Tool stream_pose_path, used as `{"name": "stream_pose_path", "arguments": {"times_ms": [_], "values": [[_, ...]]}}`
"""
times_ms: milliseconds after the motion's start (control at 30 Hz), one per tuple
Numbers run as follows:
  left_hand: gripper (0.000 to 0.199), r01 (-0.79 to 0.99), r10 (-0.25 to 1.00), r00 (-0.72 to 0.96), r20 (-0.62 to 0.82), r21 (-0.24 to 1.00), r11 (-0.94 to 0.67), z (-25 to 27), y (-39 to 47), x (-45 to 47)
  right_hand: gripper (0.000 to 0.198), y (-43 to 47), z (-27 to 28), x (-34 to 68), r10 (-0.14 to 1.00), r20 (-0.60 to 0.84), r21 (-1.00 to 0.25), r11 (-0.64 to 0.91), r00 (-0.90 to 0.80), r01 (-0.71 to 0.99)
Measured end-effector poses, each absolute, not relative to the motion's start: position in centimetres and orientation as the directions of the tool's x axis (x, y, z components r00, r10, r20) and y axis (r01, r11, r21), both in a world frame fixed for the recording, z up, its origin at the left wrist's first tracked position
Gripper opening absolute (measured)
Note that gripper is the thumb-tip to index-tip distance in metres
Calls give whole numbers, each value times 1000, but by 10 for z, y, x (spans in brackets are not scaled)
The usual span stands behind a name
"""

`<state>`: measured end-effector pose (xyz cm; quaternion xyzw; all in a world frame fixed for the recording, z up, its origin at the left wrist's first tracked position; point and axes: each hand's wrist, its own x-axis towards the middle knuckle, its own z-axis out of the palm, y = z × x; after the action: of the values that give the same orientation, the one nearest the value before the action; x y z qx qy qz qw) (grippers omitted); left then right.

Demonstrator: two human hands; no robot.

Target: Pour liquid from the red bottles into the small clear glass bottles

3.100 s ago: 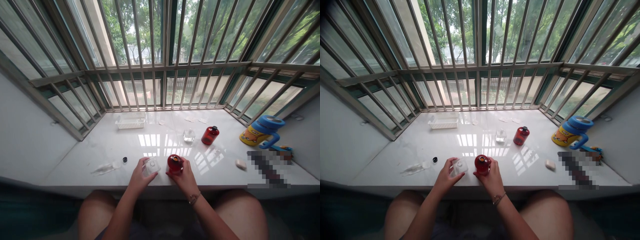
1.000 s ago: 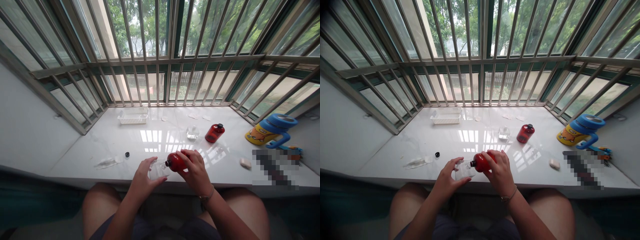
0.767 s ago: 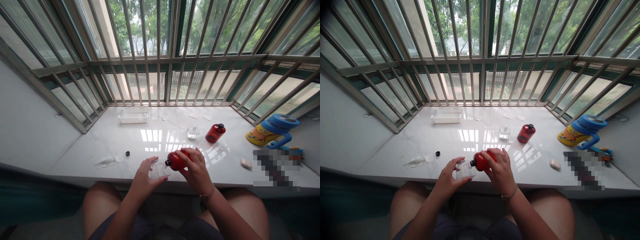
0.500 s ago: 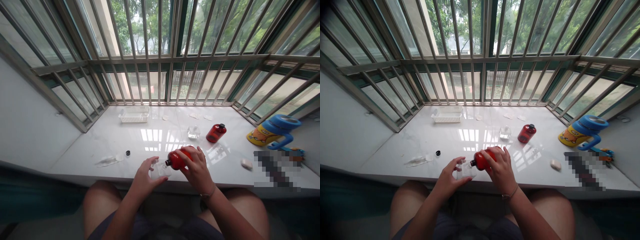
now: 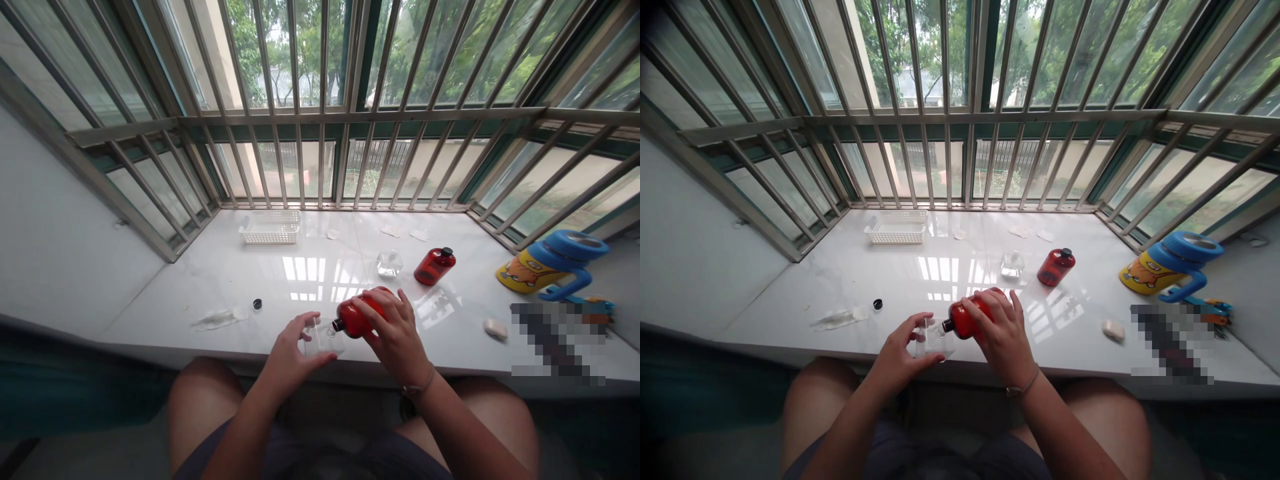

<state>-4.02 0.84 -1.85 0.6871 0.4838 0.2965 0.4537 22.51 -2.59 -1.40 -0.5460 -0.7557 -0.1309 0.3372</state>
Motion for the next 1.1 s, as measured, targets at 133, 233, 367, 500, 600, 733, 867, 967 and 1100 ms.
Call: {"name": "stream_pose_path", "arguments": {"times_ms": [133,233,367,500,600,733,867,967,1100], "values": [[79,375,922,383,-52,921,-103,-21,8,-41,57,-26,-12,225,740,645,-161,374,-190,913],[79,355,916,397,-59,930,-94,-22,8,-41,56,-25,-10,225,741,641,-156,378,-198,912],[79,340,909,411,-70,937,-81,-23,9,-41,52,-25,-9,226,737,640,-145,390,-215,909],[78,312,901,426,-86,948,-57,-22,10,-40,50,-24,-7,226,729,647,-136,400,-225,907],[78,297,900,427,-88,954,-47,-22,10,-40,48,-24,-6,225,725,652,-139,403,-223,905],[78,292,900,427,-87,955,-46,-23,10,-40,50,-24,-5,224,728,650,-140,397,-219,907],[77,276,900,431,-71,959,-57,-24,10,-39,53,-24,-6,224,729,648,-135,393,-219,910],[78,274,901,428,-65,960,-61,-24,11,-39,57,-23,-6,224,729,648,-131,390,-218,911],[78,280,902,426,-68,958,-59,-25,11,-40,53,-23,-5,224,725,654,-133,391,-216,911]]}}
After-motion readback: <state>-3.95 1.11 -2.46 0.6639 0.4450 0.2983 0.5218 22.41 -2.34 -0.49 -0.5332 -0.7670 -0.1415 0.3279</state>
